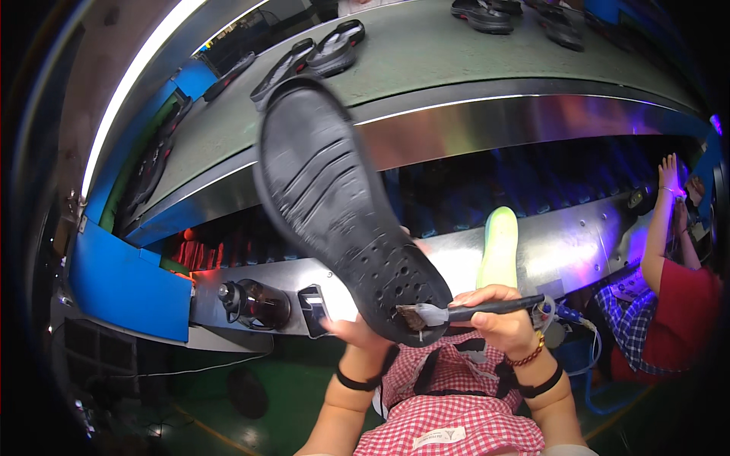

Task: Applying adhesive or primer liquid to shoe soles using a brush at a manufacturing conveyor station.

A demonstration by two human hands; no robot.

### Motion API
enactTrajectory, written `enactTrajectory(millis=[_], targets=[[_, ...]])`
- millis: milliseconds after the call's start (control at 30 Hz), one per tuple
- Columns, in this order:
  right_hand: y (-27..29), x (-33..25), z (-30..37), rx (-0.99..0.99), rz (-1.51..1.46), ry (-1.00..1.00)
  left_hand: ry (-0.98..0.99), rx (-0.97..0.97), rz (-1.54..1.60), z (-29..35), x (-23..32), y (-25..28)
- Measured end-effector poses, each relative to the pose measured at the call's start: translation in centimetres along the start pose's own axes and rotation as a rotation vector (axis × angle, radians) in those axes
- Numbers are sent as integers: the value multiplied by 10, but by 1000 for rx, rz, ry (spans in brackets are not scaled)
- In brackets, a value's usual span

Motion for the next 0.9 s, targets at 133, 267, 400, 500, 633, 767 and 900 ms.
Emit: enactTrajectory(millis=[133,267,400,500,633,767,900], targets=[[-20,-11,0,-253,375,32,240,-100,112,6,-17,20],[-19,-33,-2,-630,484,37,443,-221,231,11,-21,43],[-16,-33,-11,-539,699,39,601,-223,232,10,-20,39],[-23,-36,-13,-759,676,80,729,-272,113,8,-15,31],[-24,-46,-16,-768,694,236,885,-178,31,12,-10,31],[-23,-42,-15,-880,772,48,961,-278,41,15,-3,23],[-24,-46,-16,-892,759,153,1074,-125,73,19,15,15]])
Point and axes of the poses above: each hand's wrist, its own z-axis away from the middle knuckle, its own y-axis out of the back of the hand, x = y × z, the point moved 3 cm from there along -z, towards the middle knuckle, and after that the axes turned 8 degrees about y, right-handed, at the moved point
